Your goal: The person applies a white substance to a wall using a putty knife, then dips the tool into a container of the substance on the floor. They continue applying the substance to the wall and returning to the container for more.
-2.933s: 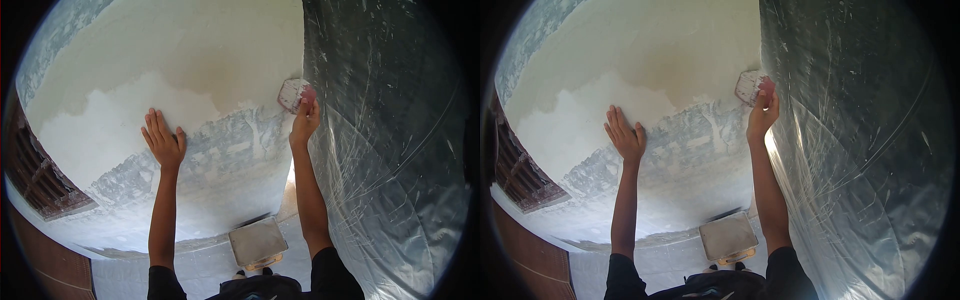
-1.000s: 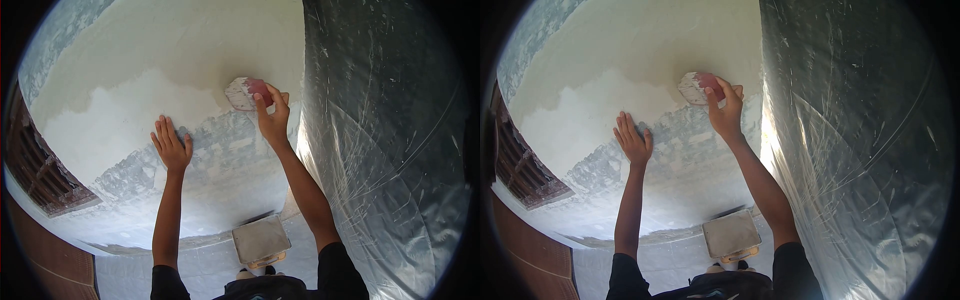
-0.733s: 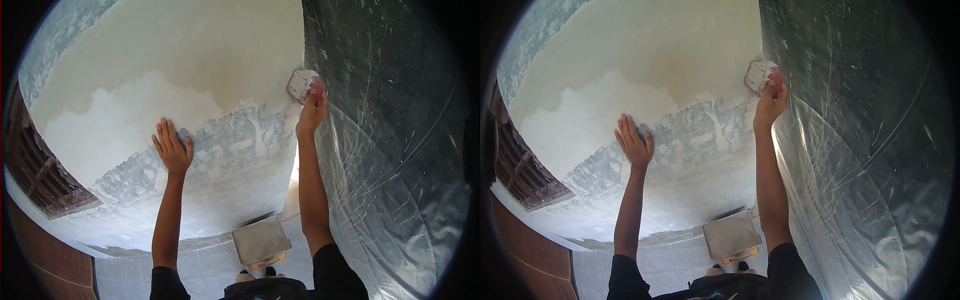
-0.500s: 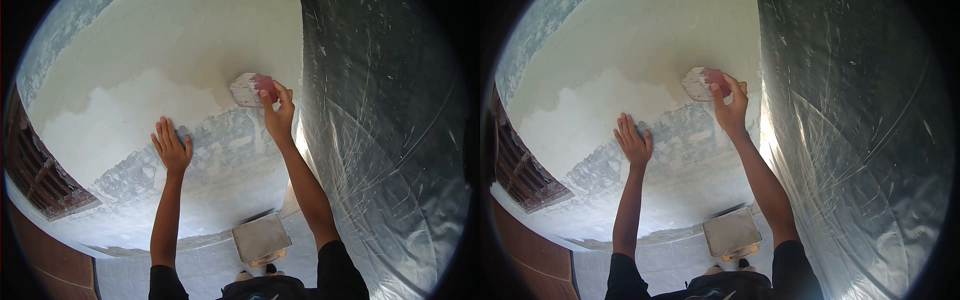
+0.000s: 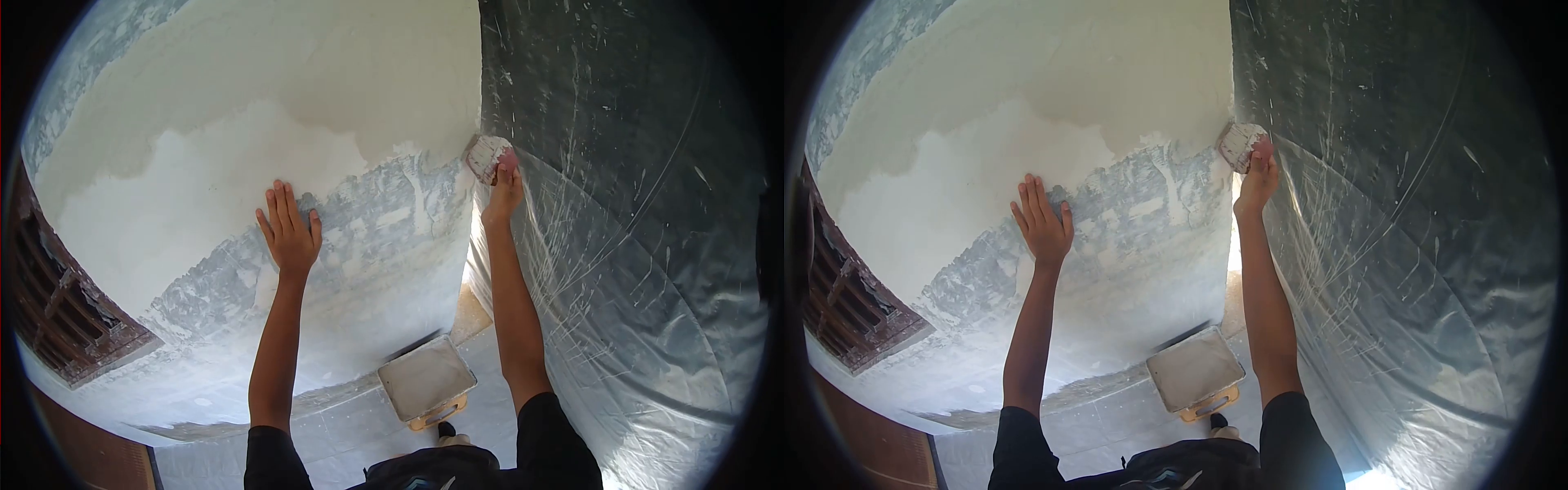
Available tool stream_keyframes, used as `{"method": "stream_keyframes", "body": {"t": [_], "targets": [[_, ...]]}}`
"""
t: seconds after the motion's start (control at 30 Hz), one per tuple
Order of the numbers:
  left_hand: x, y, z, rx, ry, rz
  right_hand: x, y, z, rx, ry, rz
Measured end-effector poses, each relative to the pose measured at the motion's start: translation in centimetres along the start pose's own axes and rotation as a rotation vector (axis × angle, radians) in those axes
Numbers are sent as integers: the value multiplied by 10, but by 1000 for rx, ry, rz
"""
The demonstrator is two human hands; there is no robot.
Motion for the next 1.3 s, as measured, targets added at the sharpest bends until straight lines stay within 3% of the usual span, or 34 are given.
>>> {"method": "stream_keyframes", "body": {"t": [0.1, 0.3, 0.6, 0.97, 1.13, 1.3], "targets": [[7, 0, 0, 35, 16, -16, 54, 8, -9, 153, 126, -47], [45, -13, 15, 292, 35, -186, 120, -10, -2, 262, 159, -172], [193, -27, 45, 678, 1, -500, 207, -81, 22, 552, 375, -227], [399, -35, 87, 765, -302, -808, 298, -268, 119, 890, 605, -446], [496, -54, 124, 810, -442, -919, 333, -360, 150, 1384, 488, -737], [576, -74, 161, 846, -590, -1028, 348, -423, 166, 1597, 502, -951]]}}
Point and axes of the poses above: each hand's wrist, its own x-axis away from the middle knuckle, its own y-axis out of the palm, z = x × y, the point moved 4 cm from there along -x, towards the middle knuckle, and after that the axes turned 7 degrees about y, right-handed, at the moved point
